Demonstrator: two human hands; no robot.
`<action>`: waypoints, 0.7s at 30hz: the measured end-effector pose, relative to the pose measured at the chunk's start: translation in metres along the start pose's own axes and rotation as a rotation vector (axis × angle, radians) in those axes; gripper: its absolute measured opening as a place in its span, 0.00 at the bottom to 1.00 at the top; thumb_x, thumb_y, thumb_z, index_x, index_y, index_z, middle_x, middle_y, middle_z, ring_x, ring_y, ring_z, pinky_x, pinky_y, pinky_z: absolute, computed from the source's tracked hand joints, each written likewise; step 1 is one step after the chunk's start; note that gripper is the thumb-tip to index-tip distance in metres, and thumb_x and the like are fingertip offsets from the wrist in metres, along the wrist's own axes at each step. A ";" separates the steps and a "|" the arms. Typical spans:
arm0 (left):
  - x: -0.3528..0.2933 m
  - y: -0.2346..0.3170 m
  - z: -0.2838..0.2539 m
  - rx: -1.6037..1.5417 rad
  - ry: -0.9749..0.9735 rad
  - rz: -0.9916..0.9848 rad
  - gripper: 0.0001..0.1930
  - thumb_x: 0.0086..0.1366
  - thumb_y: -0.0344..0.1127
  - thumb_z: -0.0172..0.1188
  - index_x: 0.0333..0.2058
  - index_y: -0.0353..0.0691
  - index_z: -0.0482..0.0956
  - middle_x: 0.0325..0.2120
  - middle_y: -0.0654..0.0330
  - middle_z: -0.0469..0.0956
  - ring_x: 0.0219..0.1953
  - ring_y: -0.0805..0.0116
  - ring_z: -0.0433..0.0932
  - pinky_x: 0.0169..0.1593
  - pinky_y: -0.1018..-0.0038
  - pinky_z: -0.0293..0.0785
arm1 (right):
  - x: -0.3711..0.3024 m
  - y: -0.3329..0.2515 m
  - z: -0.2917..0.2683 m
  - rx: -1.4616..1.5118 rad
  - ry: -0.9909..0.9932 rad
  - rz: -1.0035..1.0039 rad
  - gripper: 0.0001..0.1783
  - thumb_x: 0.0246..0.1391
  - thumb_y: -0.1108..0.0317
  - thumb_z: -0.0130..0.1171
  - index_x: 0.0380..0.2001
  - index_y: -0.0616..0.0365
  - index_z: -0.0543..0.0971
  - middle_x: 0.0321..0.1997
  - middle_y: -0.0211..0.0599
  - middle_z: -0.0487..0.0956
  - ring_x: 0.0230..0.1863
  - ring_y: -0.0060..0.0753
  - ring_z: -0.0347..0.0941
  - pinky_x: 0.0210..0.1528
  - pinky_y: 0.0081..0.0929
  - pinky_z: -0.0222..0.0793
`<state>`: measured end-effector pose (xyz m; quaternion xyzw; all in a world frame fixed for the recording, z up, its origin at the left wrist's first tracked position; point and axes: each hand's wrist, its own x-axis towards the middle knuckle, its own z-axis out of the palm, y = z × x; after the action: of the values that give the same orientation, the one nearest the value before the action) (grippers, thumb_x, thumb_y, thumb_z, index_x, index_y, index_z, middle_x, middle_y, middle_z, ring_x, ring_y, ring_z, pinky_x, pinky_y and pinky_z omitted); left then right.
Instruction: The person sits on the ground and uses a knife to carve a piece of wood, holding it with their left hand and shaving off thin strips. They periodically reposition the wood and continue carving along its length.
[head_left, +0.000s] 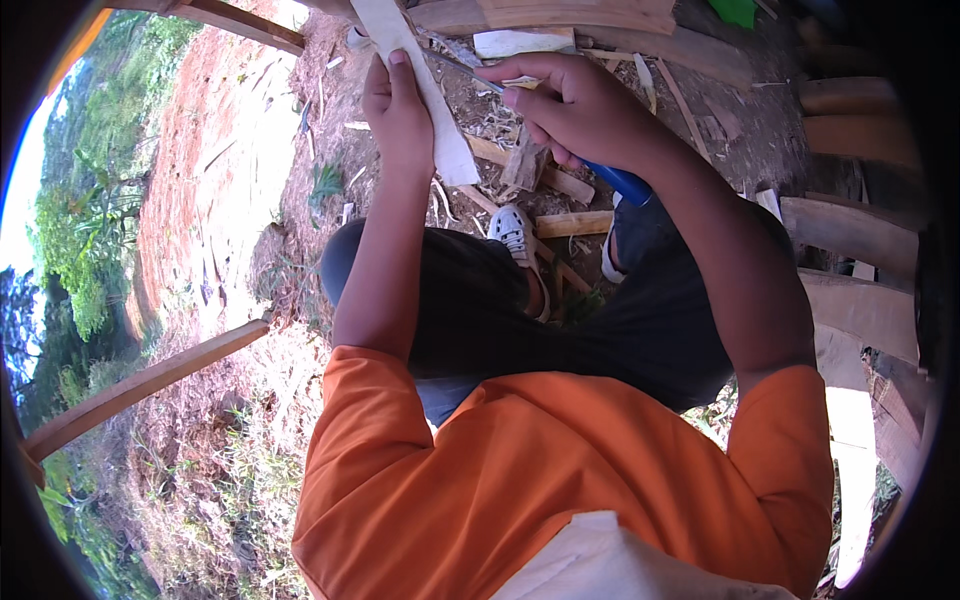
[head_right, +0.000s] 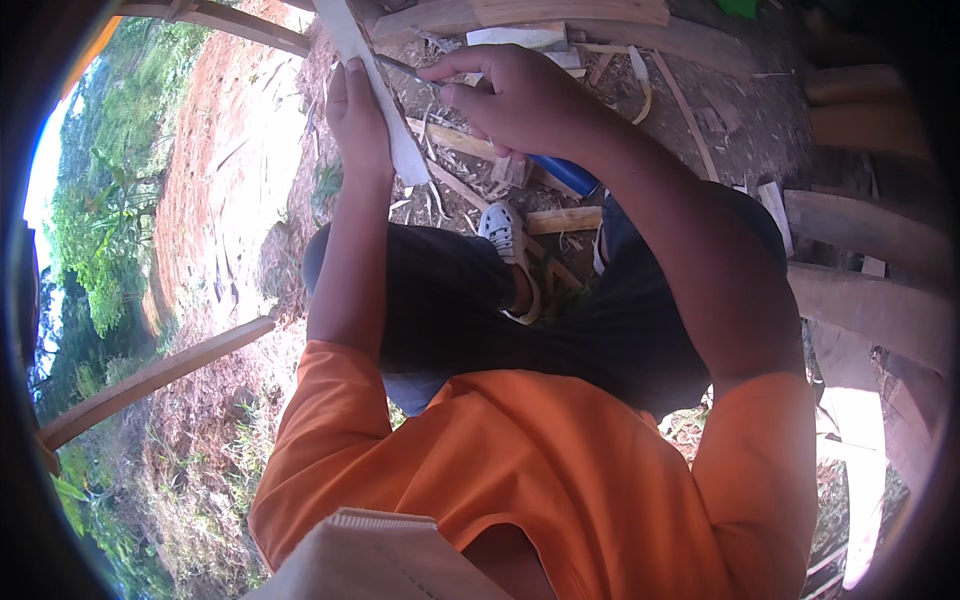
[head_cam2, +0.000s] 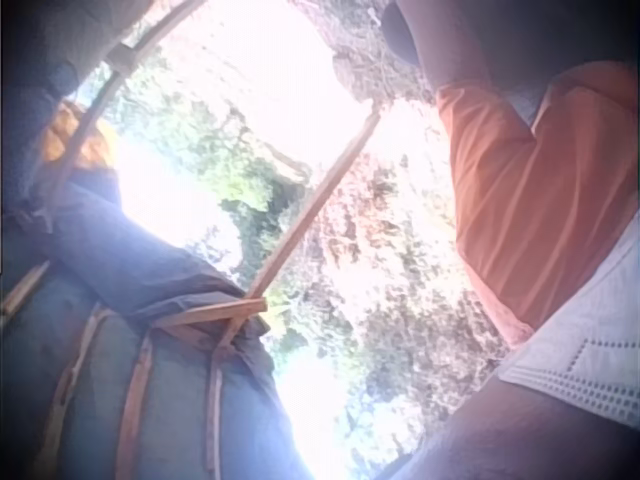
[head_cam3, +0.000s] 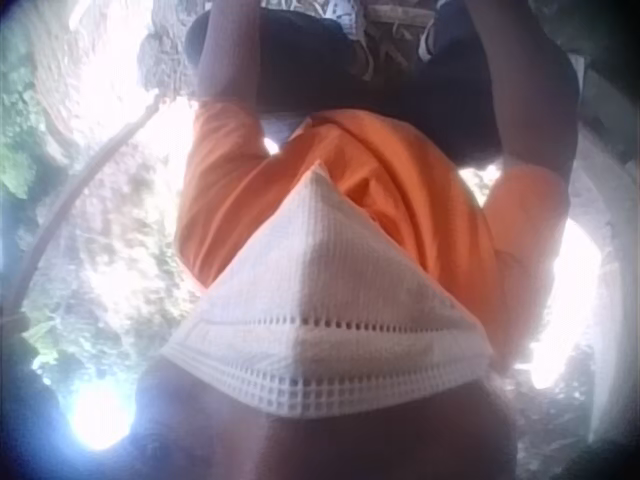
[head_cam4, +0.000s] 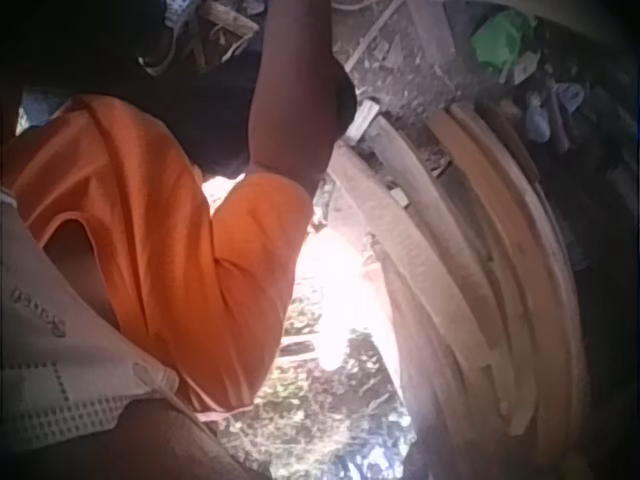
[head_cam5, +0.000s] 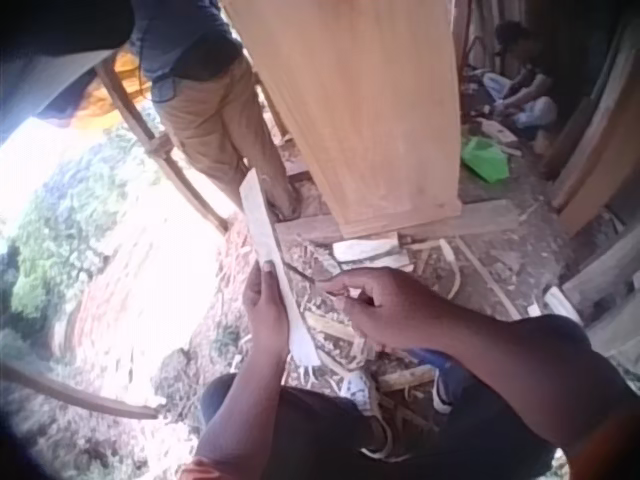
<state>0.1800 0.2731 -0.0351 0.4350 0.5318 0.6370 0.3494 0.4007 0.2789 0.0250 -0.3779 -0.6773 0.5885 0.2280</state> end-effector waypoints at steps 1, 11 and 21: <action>0.001 -0.003 -0.001 0.002 -0.002 -0.001 0.16 0.80 0.44 0.46 0.42 0.40 0.77 0.23 0.66 0.74 0.21 0.79 0.72 0.25 0.78 0.69 | 0.001 0.001 0.001 0.000 -0.001 -0.004 0.21 0.72 0.65 0.52 0.65 0.49 0.76 0.20 0.25 0.72 0.14 0.14 0.68 0.18 0.18 0.67; -0.007 0.000 0.006 -0.092 -0.053 -0.168 0.19 0.81 0.43 0.46 0.53 0.35 0.78 0.33 0.68 0.80 0.31 0.84 0.73 0.35 0.82 0.69 | 0.001 0.008 0.008 -0.005 0.082 -0.021 0.20 0.72 0.64 0.52 0.64 0.50 0.76 0.19 0.24 0.73 0.15 0.13 0.68 0.19 0.19 0.67; -0.005 0.013 0.012 -0.118 -0.048 -0.226 0.18 0.81 0.45 0.45 0.43 0.39 0.79 0.20 0.66 0.75 0.19 0.79 0.73 0.22 0.80 0.68 | 0.013 0.021 0.016 -0.160 0.301 -0.210 0.17 0.65 0.64 0.59 0.55 0.50 0.83 0.21 0.36 0.79 0.21 0.22 0.74 0.29 0.29 0.70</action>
<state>0.1935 0.2706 -0.0221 0.3659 0.5306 0.6132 0.4567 0.3860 0.2796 -0.0008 -0.4058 -0.7158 0.4429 0.3559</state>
